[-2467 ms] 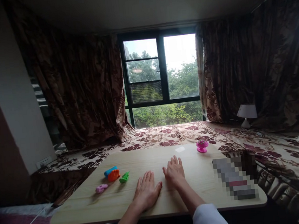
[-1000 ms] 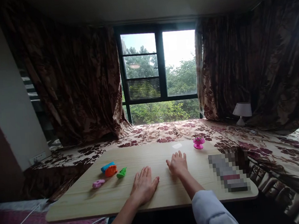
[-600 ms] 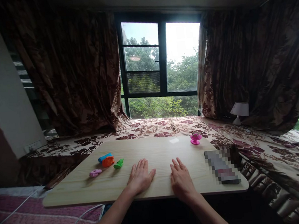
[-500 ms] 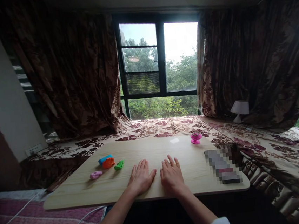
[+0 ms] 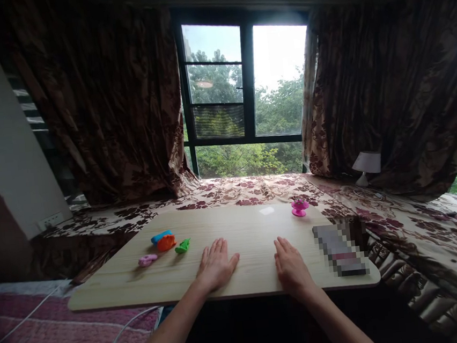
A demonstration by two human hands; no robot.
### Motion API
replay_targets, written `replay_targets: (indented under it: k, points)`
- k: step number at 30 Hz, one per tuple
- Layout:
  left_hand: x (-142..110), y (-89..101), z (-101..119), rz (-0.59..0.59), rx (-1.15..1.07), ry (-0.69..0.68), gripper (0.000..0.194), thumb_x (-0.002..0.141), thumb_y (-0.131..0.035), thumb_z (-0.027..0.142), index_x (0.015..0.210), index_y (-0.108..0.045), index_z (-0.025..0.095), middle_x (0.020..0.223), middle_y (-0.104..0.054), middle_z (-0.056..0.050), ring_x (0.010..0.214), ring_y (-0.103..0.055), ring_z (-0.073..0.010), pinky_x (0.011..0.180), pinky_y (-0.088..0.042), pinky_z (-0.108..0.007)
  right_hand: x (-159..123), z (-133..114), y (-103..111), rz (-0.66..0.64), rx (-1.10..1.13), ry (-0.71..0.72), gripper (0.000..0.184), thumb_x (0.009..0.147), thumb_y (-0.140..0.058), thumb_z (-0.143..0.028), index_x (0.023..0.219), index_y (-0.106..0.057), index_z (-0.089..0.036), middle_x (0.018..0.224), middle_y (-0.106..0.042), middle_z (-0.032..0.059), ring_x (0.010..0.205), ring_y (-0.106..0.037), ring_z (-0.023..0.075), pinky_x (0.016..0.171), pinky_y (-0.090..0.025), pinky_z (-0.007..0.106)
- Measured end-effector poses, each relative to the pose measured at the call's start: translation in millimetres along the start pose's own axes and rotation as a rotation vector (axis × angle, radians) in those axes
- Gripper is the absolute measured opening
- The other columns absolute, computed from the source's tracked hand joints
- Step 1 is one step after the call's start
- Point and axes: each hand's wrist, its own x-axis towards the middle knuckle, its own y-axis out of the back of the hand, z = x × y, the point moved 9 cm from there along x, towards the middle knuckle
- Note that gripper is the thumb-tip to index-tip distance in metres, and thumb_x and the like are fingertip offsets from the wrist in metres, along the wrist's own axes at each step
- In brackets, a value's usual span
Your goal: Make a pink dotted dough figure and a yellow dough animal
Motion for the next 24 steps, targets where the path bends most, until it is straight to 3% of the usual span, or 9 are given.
replay_targets:
  k: [3, 7, 10, 13, 15, 18, 21, 24]
  points:
    - [0.1, 0.2, 1.4, 0.001, 0.011, 0.000, 0.080, 0.083, -0.009, 0.059, 0.138, -0.027, 0.004, 0.148, -0.024, -0.016, 0.137, -0.015, -0.0250, 0.109, -0.006, -0.044, -14.0, -39.3, -2.4, 0.013, 0.024, 0.069, 0.044, 0.091, -0.032, -0.021, 0.133, -0.043, -0.012, 0.145, -0.033, 0.0059, 0.137, -0.013, 0.0218, 0.110, -0.013, 0.033]
    - [1.1, -0.1, 3.3, -0.002, 0.039, -0.010, 0.080, 0.083, -0.008, 0.060, 0.138, -0.029, 0.006, 0.148, -0.026, -0.015, 0.137, -0.016, -0.0249, 0.109, -0.008, -0.043, 20.1, -78.6, -5.9, 0.042, 0.054, 0.071, 0.045, 0.094, -0.029, -0.032, 0.132, -0.044, -0.012, 0.137, -0.045, 0.0093, 0.135, -0.021, 0.0229, 0.111, -0.006, 0.037]
    - [2.2, -0.8, 3.4, -0.005, 0.056, -0.015, 0.080, 0.083, -0.006, 0.061, 0.138, -0.028, 0.007, 0.148, -0.026, -0.015, 0.137, -0.017, -0.0248, 0.109, -0.009, -0.043, 61.1, -69.0, -5.0, 0.051, 0.059, -0.003, 0.043, 0.093, -0.038, -0.036, 0.128, -0.046, -0.014, 0.132, -0.048, 0.0117, 0.131, -0.029, 0.0256, 0.109, -0.013, 0.044]
    - [3.2, -1.8, 2.4, -0.011, 0.061, -0.013, 0.080, 0.083, -0.007, 0.061, 0.138, -0.028, 0.006, 0.148, -0.026, -0.015, 0.137, -0.017, -0.0249, 0.109, -0.009, -0.043, 81.3, -27.6, -1.1, 0.044, 0.049, -0.111, 0.040, 0.089, -0.050, -0.039, 0.123, -0.048, -0.017, 0.131, -0.046, 0.0095, 0.120, -0.042, 0.0271, 0.100, -0.029, 0.053]
    - [3.7, -2.5, 1.7, -0.013, 0.054, -0.009, 0.081, 0.083, -0.009, 0.061, 0.138, -0.028, 0.006, 0.148, -0.026, -0.015, 0.137, -0.016, -0.0250, 0.109, -0.010, -0.043, 75.3, 2.3, 0.4, 0.022, 0.040, -0.160, 0.039, 0.089, -0.051, -0.037, 0.123, -0.048, -0.017, 0.131, -0.046, 0.0094, 0.118, -0.045, 0.0268, 0.097, -0.033, 0.052]
    - [4.1, -3.1, 0.9, -0.010, 0.036, -0.004, 0.081, 0.082, -0.010, 0.061, 0.138, -0.028, 0.005, 0.148, -0.025, -0.014, 0.137, -0.016, -0.0251, 0.109, -0.009, -0.043, 44.4, 25.9, -0.2, -0.025, 0.031, -0.154, 0.040, 0.093, -0.040, -0.032, 0.129, -0.044, -0.016, 0.137, -0.042, 0.0118, 0.127, -0.036, 0.0264, 0.102, -0.028, 0.049]
    - [3.9, -3.1, 1.1, -0.006, 0.026, -0.001, 0.080, 0.082, -0.010, 0.061, 0.138, -0.028, 0.006, 0.148, -0.025, -0.015, 0.137, -0.016, -0.0251, 0.109, -0.008, -0.043, 9.8, 14.2, -2.8, -0.062, 0.033, -0.070, 0.047, 0.093, -0.031, -0.028, 0.138, -0.034, -0.012, 0.145, -0.032, 0.0106, 0.134, -0.025, 0.0215, 0.107, -0.022, 0.037]
    - [3.8, -2.5, 2.3, -0.005, 0.034, -0.002, 0.080, 0.082, -0.010, 0.061, 0.138, -0.029, 0.006, 0.147, -0.026, -0.016, 0.137, -0.017, -0.0258, 0.109, -0.008, -0.044, -5.3, -20.0, -5.0, -0.057, 0.042, 0.013, 0.051, 0.093, -0.030, -0.032, 0.139, -0.033, -0.011, 0.148, -0.024, 0.0075, 0.137, -0.017, 0.0198, 0.108, -0.018, 0.032]
